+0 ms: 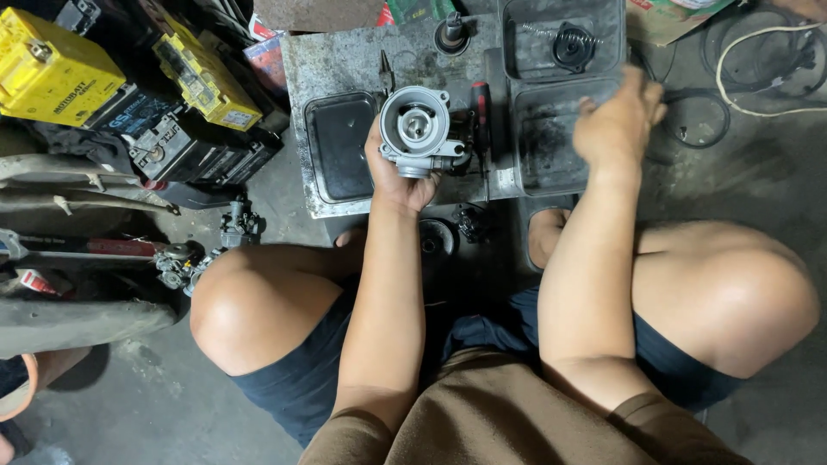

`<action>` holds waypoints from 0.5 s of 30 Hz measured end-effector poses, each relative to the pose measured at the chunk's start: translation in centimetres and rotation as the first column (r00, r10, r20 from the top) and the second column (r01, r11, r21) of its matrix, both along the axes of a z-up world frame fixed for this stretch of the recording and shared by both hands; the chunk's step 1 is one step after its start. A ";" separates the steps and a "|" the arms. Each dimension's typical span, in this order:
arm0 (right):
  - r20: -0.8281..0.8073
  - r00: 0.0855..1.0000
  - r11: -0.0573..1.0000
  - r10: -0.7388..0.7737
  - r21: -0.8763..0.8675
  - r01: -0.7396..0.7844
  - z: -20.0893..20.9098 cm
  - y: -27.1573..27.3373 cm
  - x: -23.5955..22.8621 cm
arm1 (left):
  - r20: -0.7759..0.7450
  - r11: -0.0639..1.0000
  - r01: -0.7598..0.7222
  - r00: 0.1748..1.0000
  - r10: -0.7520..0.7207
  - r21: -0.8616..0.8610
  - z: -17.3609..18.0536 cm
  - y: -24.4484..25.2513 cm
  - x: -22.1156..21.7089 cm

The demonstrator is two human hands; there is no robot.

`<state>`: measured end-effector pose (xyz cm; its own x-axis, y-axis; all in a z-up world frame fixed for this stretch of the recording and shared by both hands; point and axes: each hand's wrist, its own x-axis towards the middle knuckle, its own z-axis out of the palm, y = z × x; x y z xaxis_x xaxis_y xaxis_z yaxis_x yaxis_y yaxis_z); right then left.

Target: The person assembles a carburetor by inserting a spring and a black circular component into the main body. They then use a red-handled screwdriver to tighten screws on the top of the assembly.

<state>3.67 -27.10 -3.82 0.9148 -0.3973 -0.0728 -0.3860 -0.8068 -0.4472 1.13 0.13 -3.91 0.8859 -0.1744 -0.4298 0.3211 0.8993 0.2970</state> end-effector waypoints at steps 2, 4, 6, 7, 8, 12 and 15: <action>-0.068 0.995 0.997 -0.077 -0.036 0.075 -1.1 -1.5 0.5 | -0.004 1.000 0.001 1.000 -0.001 0.000 -0.1 0.0 0.0; -0.132 0.979 0.986 -0.155 -0.077 0.145 -2.3 -2.6 0.8 | -0.007 1.000 0.002 1.000 -0.002 -0.002 -0.2 0.1 0.0; -0.191 0.965 0.982 -0.180 -0.088 0.165 -3.6 -3.5 0.8 | -0.011 1.000 0.003 1.000 -0.003 -0.006 -0.3 0.0 0.1; -0.191 0.965 0.982 -0.181 -0.088 0.166 -3.3 -3.2 0.9 | -0.011 1.000 0.003 1.000 -0.004 -0.006 -0.3 -0.1 0.1; -0.266 0.928 0.964 -0.262 -0.029 0.264 -2.9 -2.9 1.1 | -0.013 1.000 0.002 1.000 -0.002 -0.007 -0.4 -0.1 0.1; -0.276 0.910 0.946 -0.310 0.010 0.325 -4.4 -3.8 1.1 | -0.020 1.000 0.002 1.000 -0.002 -0.013 -0.6 -0.4 0.1; -0.193 0.918 0.931 -0.346 0.049 0.361 -6.1 -5.2 1.2 | -0.025 1.000 0.006 1.000 -0.006 -0.017 -0.7 -0.5 0.1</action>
